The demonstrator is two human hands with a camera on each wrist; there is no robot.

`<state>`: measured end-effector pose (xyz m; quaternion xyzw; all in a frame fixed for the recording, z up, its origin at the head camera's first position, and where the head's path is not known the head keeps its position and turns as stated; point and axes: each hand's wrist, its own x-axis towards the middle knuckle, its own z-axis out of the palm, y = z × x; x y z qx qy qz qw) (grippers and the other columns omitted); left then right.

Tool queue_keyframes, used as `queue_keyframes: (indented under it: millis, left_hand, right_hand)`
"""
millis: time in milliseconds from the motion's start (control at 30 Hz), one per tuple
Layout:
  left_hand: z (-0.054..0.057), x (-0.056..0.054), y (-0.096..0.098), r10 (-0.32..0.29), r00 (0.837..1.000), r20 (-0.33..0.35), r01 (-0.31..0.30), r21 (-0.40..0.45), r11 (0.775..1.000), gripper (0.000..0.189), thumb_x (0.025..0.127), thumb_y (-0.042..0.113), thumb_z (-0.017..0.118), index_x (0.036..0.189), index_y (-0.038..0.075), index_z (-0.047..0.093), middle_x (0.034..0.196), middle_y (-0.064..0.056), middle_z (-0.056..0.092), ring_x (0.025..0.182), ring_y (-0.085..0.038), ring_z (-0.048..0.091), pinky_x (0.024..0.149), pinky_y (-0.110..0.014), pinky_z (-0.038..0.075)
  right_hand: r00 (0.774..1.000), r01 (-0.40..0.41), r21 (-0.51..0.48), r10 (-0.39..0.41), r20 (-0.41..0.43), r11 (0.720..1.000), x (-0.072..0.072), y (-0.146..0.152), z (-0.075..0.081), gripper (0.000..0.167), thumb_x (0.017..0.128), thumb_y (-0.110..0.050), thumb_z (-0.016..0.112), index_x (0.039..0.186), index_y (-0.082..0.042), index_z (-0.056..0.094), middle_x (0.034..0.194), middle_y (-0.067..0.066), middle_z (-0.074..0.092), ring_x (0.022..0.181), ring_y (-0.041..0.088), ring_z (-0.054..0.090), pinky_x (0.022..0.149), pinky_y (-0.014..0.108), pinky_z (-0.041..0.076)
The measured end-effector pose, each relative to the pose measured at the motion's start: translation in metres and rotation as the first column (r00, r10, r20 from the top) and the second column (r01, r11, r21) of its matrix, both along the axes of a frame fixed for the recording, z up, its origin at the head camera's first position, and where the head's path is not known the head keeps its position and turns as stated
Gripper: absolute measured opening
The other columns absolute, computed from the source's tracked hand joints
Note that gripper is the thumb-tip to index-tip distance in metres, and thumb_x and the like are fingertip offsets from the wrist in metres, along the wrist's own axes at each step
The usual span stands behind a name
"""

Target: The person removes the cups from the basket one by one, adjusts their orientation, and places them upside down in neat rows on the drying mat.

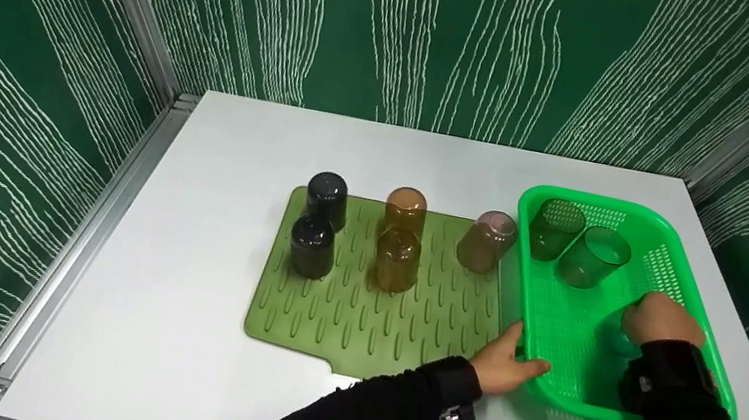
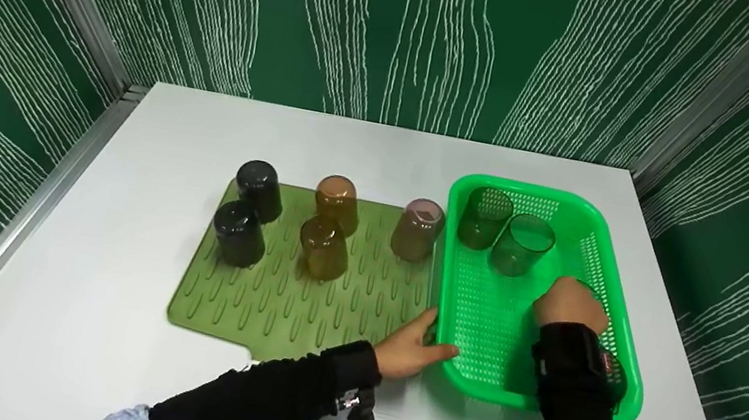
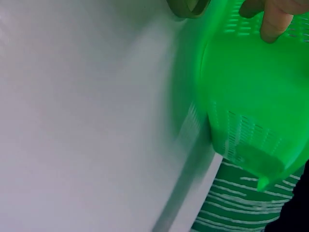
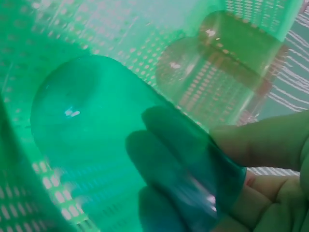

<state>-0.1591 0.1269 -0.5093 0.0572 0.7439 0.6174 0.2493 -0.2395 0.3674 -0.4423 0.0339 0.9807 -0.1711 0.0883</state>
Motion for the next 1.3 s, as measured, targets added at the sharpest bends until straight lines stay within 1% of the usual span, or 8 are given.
queue_keyframes:
  millis: [267,533,767,867,1000,1133,1200,1300]
  left_hand:
    - [-0.003,0.000,0.003,0.025,1.000,0.007,-0.025,0.009,1.000,0.079,0.109,0.024,0.067,0.172,0.004,0.024,0.176,-0.014,0.035,0.163,-0.028,0.037,0.130,-0.035,0.037]
    - [-0.005,-0.001,0.002,0.059,0.997,0.043,-0.064,0.117,0.991,0.078,0.107,0.018,0.070,0.171,0.004,0.028,0.175,-0.015,0.037,0.159,-0.033,0.042,0.127,-0.037,0.043]
    - [-0.008,-0.005,-0.004,0.076,0.992,0.101,-0.097,0.222,0.970,0.082,0.100,0.019,0.073,0.170,0.008,0.032,0.173,-0.010,0.040,0.155,-0.030,0.048,0.122,-0.036,0.047]
    - [-0.009,-0.009,-0.009,0.115,0.974,0.197,-0.186,0.392,0.901,0.084,0.099,0.015,0.073,0.171,0.009,0.031,0.175,-0.014,0.036,0.156,-0.035,0.046,0.127,-0.044,0.043]
    - [-0.008,-0.018,-0.023,0.101,0.947,0.306,-0.281,0.628,0.726,0.084,0.103,0.012,0.069,0.173,0.006,0.022,0.176,-0.022,0.031,0.160,-0.041,0.037,0.133,-0.057,0.031]
    - [-0.005,-0.028,-0.041,0.089,0.935,0.343,-0.325,0.729,0.602,0.087,0.106,0.024,0.069,0.173,0.006,0.018,0.172,-0.024,0.036,0.160,-0.043,0.035,0.133,-0.063,0.028]
    - [-0.003,-0.033,-0.050,0.110,0.929,0.354,-0.350,0.738,0.577,0.089,0.106,0.033,0.071,0.173,0.007,0.019,0.170,-0.025,0.037,0.158,-0.044,0.037,0.131,-0.066,0.030]
    - [0.000,-0.038,-0.061,0.133,0.920,0.367,-0.375,0.733,0.567,0.079,0.108,0.036,0.067,0.171,0.009,0.028,0.167,-0.025,0.040,0.153,-0.042,0.045,0.128,-0.068,0.034]
  right_hand:
    - [0.968,-0.087,-0.039,0.075,-0.239,0.995,0.013,-0.027,0.011,0.023,0.108,-0.006,0.056,0.089,0.005,0.056,0.074,0.024,0.053,0.068,0.043,0.054,0.060,0.047,0.036]
    - [0.855,-0.173,-0.034,0.133,-0.501,0.984,0.034,-0.070,0.025,0.020,0.108,-0.005,0.063,0.094,0.007,0.057,0.067,0.020,0.049,0.056,0.035,0.045,0.055,0.045,0.026]
    - [0.753,-0.249,-0.032,0.173,-0.635,0.968,0.054,-0.102,0.029,0.016,0.106,-0.004,0.068,0.094,0.001,0.057,0.065,0.010,0.047,0.054,0.022,0.038,0.056,0.037,0.022]
    - [0.723,-0.279,-0.039,0.183,-0.666,0.960,0.062,-0.114,0.027,0.015,0.103,-0.002,0.071,0.095,0.001,0.058,0.064,0.009,0.050,0.053,0.017,0.036,0.055,0.034,0.023]
    - [0.707,-0.299,-0.051,0.185,-0.682,0.953,0.072,-0.127,0.022,0.018,0.100,-0.001,0.074,0.092,-0.001,0.058,0.063,0.008,0.053,0.052,0.014,0.036,0.053,0.031,0.023]
    - [0.687,-0.334,-0.073,0.190,-0.701,0.940,0.079,-0.140,0.014,0.017,0.097,0.000,0.077,0.092,-0.002,0.061,0.066,0.010,0.062,0.050,0.013,0.040,0.050,0.031,0.026]
    - [0.670,-0.363,-0.085,0.196,-0.716,0.928,0.083,-0.146,0.008,0.015,0.095,0.001,0.078,0.094,-0.001,0.064,0.070,0.012,0.068,0.049,0.016,0.045,0.049,0.031,0.030]
    - [0.644,-0.410,-0.101,0.209,-0.735,0.907,0.087,-0.155,0.000,0.014,0.093,0.003,0.079,0.101,0.001,0.067,0.077,0.015,0.072,0.050,0.022,0.052,0.049,0.033,0.034]
